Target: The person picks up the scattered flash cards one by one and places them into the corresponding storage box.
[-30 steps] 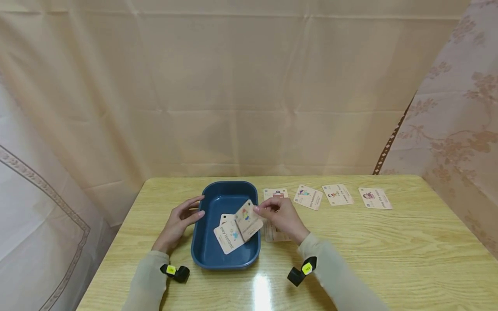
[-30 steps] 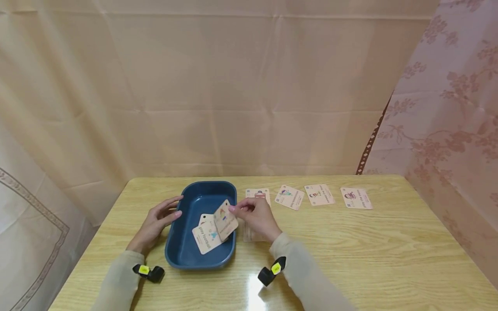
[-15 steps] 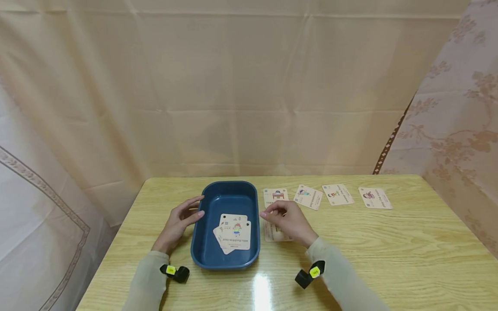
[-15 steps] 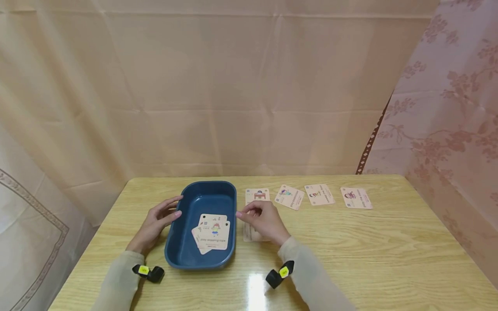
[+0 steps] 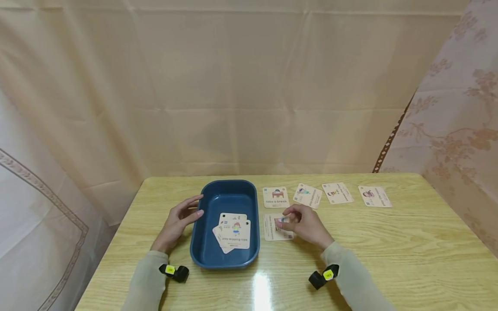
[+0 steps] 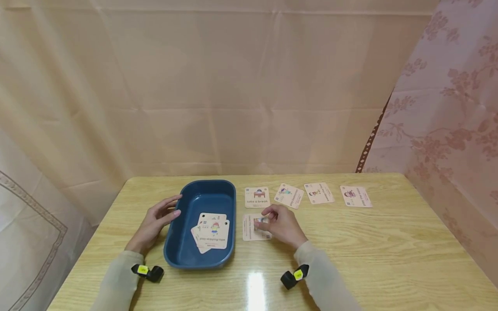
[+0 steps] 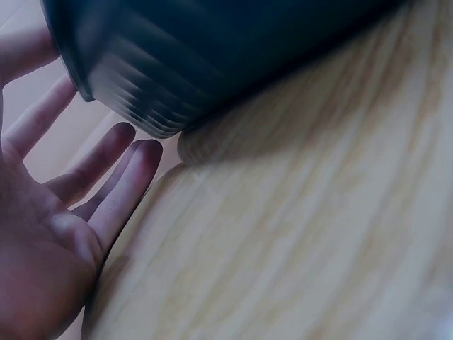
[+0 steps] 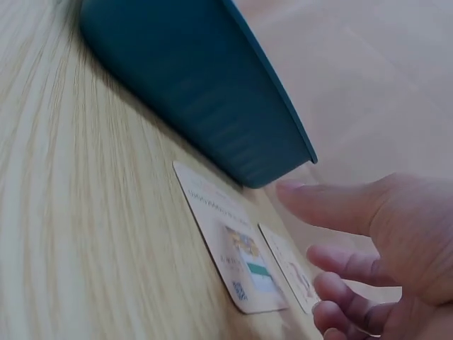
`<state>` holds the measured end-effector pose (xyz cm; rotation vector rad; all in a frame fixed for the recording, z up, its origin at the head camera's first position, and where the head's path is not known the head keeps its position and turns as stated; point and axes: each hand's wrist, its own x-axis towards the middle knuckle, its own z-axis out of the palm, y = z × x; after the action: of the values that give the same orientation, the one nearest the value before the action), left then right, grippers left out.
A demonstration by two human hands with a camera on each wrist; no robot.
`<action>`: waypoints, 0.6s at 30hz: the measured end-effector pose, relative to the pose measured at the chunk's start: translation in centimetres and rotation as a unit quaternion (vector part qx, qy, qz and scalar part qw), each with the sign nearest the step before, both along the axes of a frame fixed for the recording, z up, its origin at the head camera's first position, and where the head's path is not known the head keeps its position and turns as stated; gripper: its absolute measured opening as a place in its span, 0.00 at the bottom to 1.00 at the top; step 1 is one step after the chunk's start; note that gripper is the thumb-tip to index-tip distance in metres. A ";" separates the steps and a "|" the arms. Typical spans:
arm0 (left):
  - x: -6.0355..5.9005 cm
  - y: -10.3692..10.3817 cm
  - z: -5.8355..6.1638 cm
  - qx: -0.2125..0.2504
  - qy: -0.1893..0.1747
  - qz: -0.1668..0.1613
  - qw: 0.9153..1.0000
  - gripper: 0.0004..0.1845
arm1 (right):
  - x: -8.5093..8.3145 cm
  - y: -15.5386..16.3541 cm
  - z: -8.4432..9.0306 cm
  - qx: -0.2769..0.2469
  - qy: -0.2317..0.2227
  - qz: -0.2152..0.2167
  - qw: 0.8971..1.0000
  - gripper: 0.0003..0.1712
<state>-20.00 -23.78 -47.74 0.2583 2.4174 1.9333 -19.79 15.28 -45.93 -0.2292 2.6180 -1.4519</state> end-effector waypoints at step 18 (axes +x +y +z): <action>0.0 0.0 0.2 0.004 -0.001 -0.002 1.000 0.27 | 0.5 0.5 -0.9 0.090 0.004 0.034 0.995 0.49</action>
<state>-20.00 -23.74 -47.57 0.2623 2.4056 1.9418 -19.33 15.74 -46.81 -0.3014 2.6986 -1.1863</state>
